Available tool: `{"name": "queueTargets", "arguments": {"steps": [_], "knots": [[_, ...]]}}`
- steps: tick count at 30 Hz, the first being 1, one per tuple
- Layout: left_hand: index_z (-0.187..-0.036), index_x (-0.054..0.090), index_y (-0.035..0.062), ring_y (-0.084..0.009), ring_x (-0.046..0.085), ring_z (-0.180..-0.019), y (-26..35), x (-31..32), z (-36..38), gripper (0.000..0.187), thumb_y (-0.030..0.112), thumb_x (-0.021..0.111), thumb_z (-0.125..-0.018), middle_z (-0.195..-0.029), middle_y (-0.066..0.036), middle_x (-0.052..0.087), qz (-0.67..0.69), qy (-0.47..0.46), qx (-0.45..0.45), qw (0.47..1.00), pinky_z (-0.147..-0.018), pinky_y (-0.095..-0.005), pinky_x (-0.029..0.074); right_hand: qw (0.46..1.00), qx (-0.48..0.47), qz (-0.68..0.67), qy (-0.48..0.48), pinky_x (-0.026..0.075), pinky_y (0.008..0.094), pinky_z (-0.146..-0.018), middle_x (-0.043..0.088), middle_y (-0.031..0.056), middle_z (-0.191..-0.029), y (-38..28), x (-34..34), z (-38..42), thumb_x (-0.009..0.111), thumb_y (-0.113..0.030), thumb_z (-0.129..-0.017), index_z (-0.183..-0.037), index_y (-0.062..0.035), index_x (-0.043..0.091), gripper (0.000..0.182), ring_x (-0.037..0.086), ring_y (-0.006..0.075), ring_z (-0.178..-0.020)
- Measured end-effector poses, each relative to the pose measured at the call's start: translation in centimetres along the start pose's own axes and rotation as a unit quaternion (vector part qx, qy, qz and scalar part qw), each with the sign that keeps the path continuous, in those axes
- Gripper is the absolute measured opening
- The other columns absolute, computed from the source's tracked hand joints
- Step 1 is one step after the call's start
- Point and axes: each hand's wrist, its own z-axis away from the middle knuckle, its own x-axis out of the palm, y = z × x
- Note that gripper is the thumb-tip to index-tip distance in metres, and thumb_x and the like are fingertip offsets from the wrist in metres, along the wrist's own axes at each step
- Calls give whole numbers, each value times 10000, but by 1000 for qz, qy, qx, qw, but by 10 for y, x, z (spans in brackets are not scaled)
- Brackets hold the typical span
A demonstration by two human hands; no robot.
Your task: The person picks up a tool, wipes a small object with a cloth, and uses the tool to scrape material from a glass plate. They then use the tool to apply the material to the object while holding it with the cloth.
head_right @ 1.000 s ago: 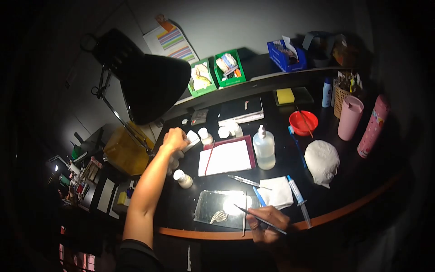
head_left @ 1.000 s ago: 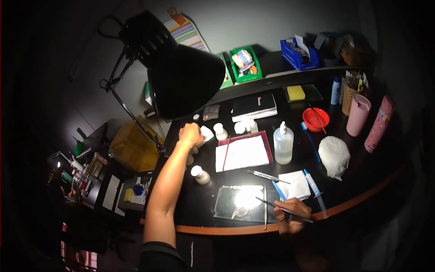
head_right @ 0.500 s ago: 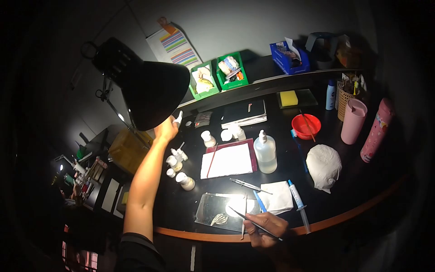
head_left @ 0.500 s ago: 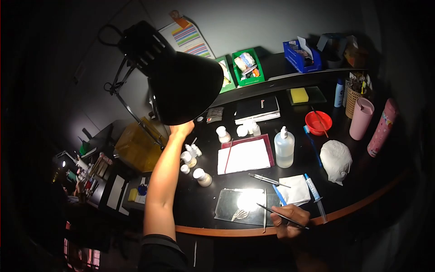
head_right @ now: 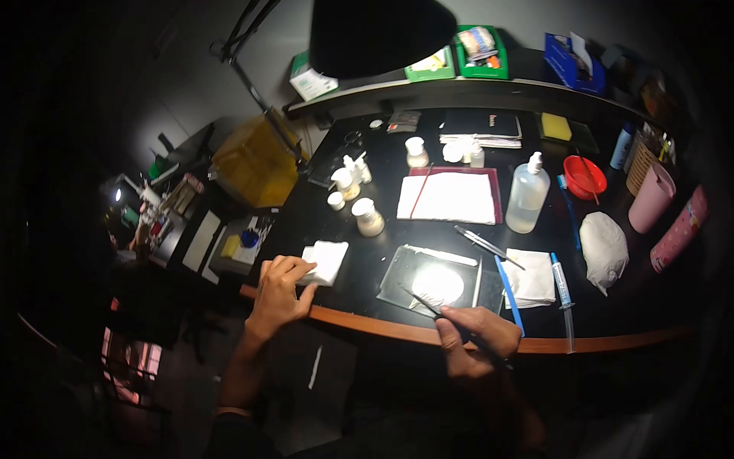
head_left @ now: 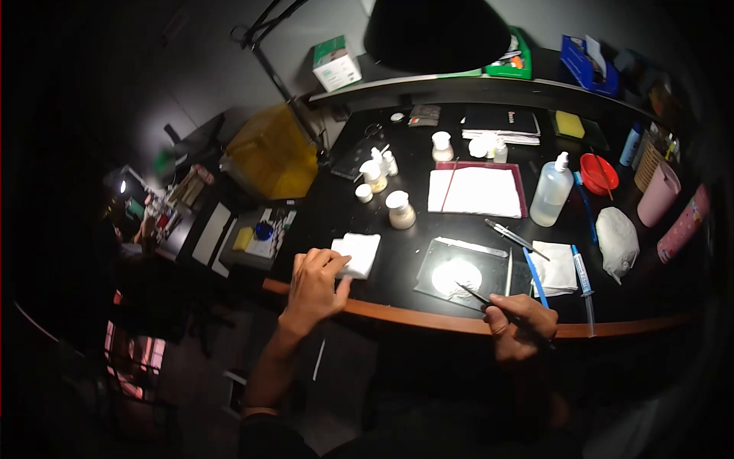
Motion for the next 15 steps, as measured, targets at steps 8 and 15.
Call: {"name": "queueTargets", "arguments": {"steps": [8, 15], "knots": [[-1194, 738, 97, -336, 607, -1178, -41, 28, 8, 332, 96, 676, -868, -1271, -176, 628, 238, 157, -120, 951, -1033, -402, 464, 985, -106, 61, -124, 535, 302, -583, 728, 128, -792, -12, 102, -12, 783, 39, -767, -975, 5, 737, 215, 700, 223, -653], [-1281, 709, 169, -333, 389, -1408, -49, 55, 17, 399, 192, 673, -884, -1470, -170, 503, 159, 15, -125, 979, -1146, -464, 262, 973, -124, 134, -145, 556, 340, -607, 727, 124, -870, 17, 160, -5, 741, -41, -841, -1041, -42, 726, 201, 705, 251, -704]]}}
